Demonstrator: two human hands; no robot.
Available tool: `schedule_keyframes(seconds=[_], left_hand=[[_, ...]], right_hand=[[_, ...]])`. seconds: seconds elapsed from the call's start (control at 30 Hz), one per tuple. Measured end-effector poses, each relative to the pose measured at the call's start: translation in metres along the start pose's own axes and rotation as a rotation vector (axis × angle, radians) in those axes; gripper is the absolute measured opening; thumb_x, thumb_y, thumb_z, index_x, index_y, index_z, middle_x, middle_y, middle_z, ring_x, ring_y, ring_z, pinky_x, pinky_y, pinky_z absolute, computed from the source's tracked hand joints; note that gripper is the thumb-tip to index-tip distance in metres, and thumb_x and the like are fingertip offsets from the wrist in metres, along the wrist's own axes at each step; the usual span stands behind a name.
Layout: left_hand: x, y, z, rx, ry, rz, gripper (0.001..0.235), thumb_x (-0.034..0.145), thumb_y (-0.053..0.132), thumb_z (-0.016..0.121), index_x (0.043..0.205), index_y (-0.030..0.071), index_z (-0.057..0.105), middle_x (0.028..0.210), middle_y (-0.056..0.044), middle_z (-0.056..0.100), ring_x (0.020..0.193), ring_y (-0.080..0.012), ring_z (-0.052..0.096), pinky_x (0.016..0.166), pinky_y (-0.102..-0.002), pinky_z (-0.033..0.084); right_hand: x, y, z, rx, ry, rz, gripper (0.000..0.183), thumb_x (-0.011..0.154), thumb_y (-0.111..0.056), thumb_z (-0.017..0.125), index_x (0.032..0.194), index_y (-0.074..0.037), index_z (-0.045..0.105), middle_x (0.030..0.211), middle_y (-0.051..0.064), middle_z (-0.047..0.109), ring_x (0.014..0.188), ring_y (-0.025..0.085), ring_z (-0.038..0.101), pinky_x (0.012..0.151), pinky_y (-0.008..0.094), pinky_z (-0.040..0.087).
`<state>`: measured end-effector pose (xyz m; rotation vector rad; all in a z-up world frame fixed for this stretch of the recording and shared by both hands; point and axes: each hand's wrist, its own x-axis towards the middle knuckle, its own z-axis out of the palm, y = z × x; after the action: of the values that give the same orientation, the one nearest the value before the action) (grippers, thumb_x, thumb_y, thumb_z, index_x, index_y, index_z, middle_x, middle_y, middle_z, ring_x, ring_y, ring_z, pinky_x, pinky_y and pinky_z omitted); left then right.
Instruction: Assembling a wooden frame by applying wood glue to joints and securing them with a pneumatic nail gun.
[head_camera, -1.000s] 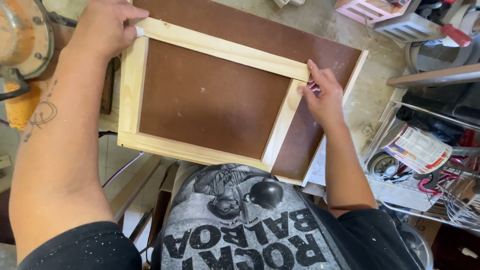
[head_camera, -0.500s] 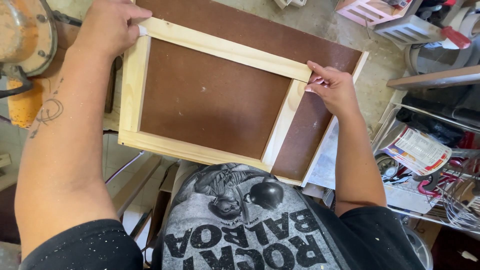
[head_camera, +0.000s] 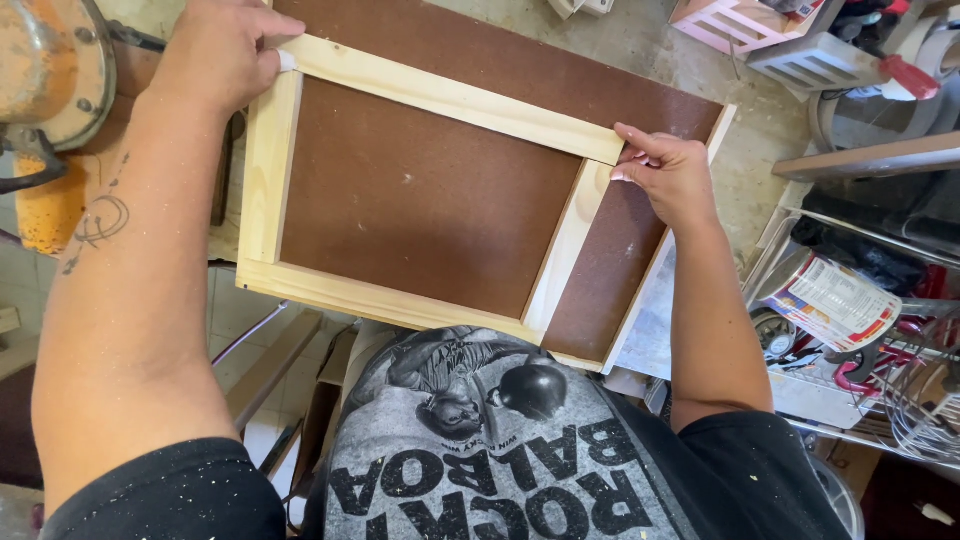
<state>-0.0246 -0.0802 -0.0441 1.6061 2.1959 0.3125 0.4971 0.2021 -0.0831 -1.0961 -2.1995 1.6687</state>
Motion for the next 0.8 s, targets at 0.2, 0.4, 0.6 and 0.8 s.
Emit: schedule_keyframes(seconds=[0.2, 0.4, 0.6, 0.8], left_hand=[[0.000, 0.010, -0.007, -0.024, -0.034, -0.067, 0.042, 0.098, 0.003, 0.072, 0.139, 0.010, 0.080, 0.120, -0.013, 0.072, 0.101, -0.0371, 0.064, 0.083, -0.045, 0.050], [0.001, 0.005, -0.003, -0.033, -0.038, -0.069, 0.044, 0.098, 0.000, 0.069, 0.140, 0.010, 0.080, 0.120, -0.013, 0.073, 0.099, -0.0369, 0.065, 0.081, -0.045, 0.050], [0.008, -0.042, 0.019, -0.001, 0.043, 0.132, 0.046, 0.091, -0.004, 0.068, 0.133, 0.006, 0.082, 0.114, -0.021, 0.077, 0.100, -0.0400, 0.068, 0.089, -0.043, 0.049], [0.008, 0.007, -0.015, -0.102, -0.145, -0.085, 0.078, 0.071, -0.032, 0.047, 0.125, 0.013, 0.081, 0.111, -0.008, 0.072, 0.099, -0.0321, 0.065, 0.083, -0.039, 0.046]], right_hand=[[0.002, 0.008, 0.000, 0.023, 0.002, -0.048, 0.051, 0.086, 0.005, 0.089, 0.132, -0.013, 0.077, 0.094, 0.002, 0.073, 0.091, 0.006, 0.057, 0.076, 0.020, 0.046], [0.000, -0.002, -0.003, 0.010, -0.002, -0.025, 0.053, 0.085, 0.004, 0.091, 0.133, -0.014, 0.076, 0.097, 0.001, 0.074, 0.094, 0.006, 0.058, 0.080, 0.019, 0.049], [-0.005, -0.043, 0.005, -0.282, -0.118, -0.180, 0.058, 0.086, -0.012, 0.091, 0.139, -0.005, 0.070, 0.119, 0.013, 0.057, 0.087, 0.018, 0.070, 0.086, 0.030, 0.058], [-0.007, -0.028, 0.013, -0.197, 0.039, -0.136, 0.056, 0.083, -0.010, 0.095, 0.133, -0.001, 0.071, 0.129, 0.015, 0.053, 0.081, 0.023, 0.067, 0.086, 0.030, 0.058]])
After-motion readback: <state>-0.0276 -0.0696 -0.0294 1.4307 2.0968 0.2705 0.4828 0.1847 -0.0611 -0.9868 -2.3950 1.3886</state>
